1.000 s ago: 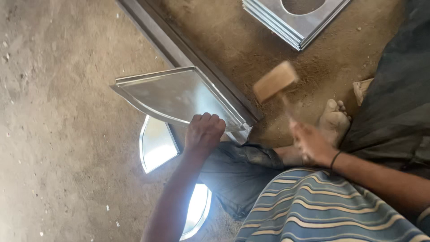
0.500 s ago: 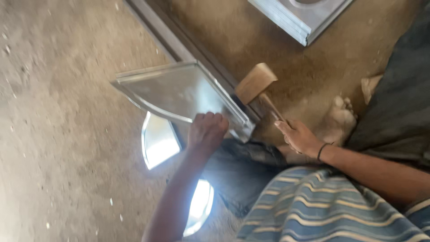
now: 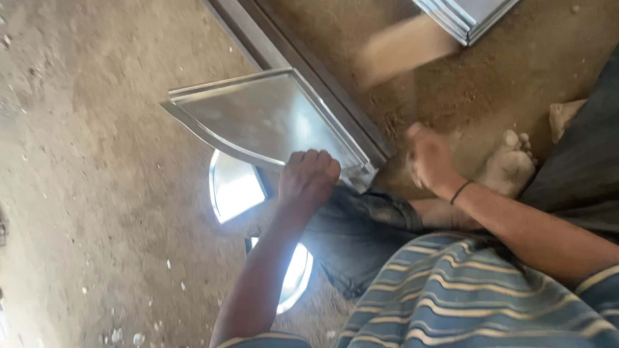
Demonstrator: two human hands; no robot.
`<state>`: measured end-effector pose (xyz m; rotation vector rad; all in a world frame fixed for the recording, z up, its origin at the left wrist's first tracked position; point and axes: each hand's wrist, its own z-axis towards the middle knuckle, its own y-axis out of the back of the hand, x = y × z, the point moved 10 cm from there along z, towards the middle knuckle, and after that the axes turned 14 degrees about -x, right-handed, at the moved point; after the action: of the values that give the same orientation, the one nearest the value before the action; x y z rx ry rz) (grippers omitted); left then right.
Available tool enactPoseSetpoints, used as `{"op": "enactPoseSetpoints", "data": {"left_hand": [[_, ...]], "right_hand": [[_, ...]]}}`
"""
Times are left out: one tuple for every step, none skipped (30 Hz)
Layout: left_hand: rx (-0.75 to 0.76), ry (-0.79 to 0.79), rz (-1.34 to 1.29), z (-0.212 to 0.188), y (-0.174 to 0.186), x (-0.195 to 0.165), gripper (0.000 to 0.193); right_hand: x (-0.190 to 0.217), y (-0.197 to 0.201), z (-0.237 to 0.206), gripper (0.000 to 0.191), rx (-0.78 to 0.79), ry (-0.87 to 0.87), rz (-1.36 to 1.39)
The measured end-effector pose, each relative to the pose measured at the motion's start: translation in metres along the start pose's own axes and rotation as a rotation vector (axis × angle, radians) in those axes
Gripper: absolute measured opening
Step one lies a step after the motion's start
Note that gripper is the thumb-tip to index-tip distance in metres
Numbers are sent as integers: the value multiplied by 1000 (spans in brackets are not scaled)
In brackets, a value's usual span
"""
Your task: The person sits on the ground and hammers quarter-circle sheet metal pieces with a wooden mallet, pressing each piece against a metal angle bar to bend and shape its edge, then sets the finished piece aside and picks up the next one.
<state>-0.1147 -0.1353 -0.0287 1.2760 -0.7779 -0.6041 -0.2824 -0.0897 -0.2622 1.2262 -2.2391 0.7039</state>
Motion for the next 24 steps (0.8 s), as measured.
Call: {"op": "enactPoseSetpoints", "data": {"left_hand": [[-37,-12,24,1,4,-1,3],[-81,-34,47,3,8,-2,2],[-110,-56,60,4,12,-4,1],[-88,-61,36,5,10,-4,3],[-56,-37,8,5,8,-3,4],[-15,5,-22,4,6,0,6],[-2,23,-29,4,6,0,5],[-7,19,-24,5,7,-1,4],[-41,-2,-5,6,11,-3,3],[-48,-23,31,7,12,-5,3],[-38,-46,58,6,11,-8,4],[-12,-61,72,6,9,-10,6],[-22,-59,53,5,10,-12,4],[-22,-40,31,5,11,-12,3],[-13,-24,5,4,11,-11,2],[-3,-14,-17,2,11,-12,1],[-27,-19,-19,3,13,-13,1],[-73,-37,-9,4,18,-15,0],[-66,-43,16,4,18,-15,1],[-51,-47,32,5,17,-16,3],[-27,-47,43,4,15,-16,5],[-26,-50,44,5,15,-17,5],[-22,-63,44,5,14,-19,5],[-13,-59,38,5,14,-20,4]], "right_hand": [[1,-3,-2,39,4,8,-86],[3,-5,-3,36,-3,22,-164],[3,-8,-6,33,-13,17,-242],[0,-10,-9,32,-22,-11,-329],[7,-13,-13,33,-33,-10,-166],[12,-18,-18,37,-37,-20,-16],[18,-19,-20,42,-48,-34,142],[18,-27,-25,44,15,-44,-38],[23,-31,-26,46,71,-20,-205],[30,-34,-26,49,115,18,-368],[47,-32,-24,47,78,91,-283],[62,-28,-20,46,41,142,-206],[70,-27,-20,45,20,174,-154],[90,-29,-22,42,43,308,19],[106,-29,-27,39,63,427,200],[120,-26,-35,36,76,553,393],[136,-32,-49,39,35,839,163],[145,-43,-70,44,-20,1142,-71],[150,-55,-89,49,-90,1428,-321],[129,-59,-49,41,-57,1001,-450],[93,-56,-20,33,-17,557,-556],[49,-47,-7,26,32,101,-634],[59,-45,-5,33,-22,165,-389],[70,-36,-1,39,-69,221,-160]]}}
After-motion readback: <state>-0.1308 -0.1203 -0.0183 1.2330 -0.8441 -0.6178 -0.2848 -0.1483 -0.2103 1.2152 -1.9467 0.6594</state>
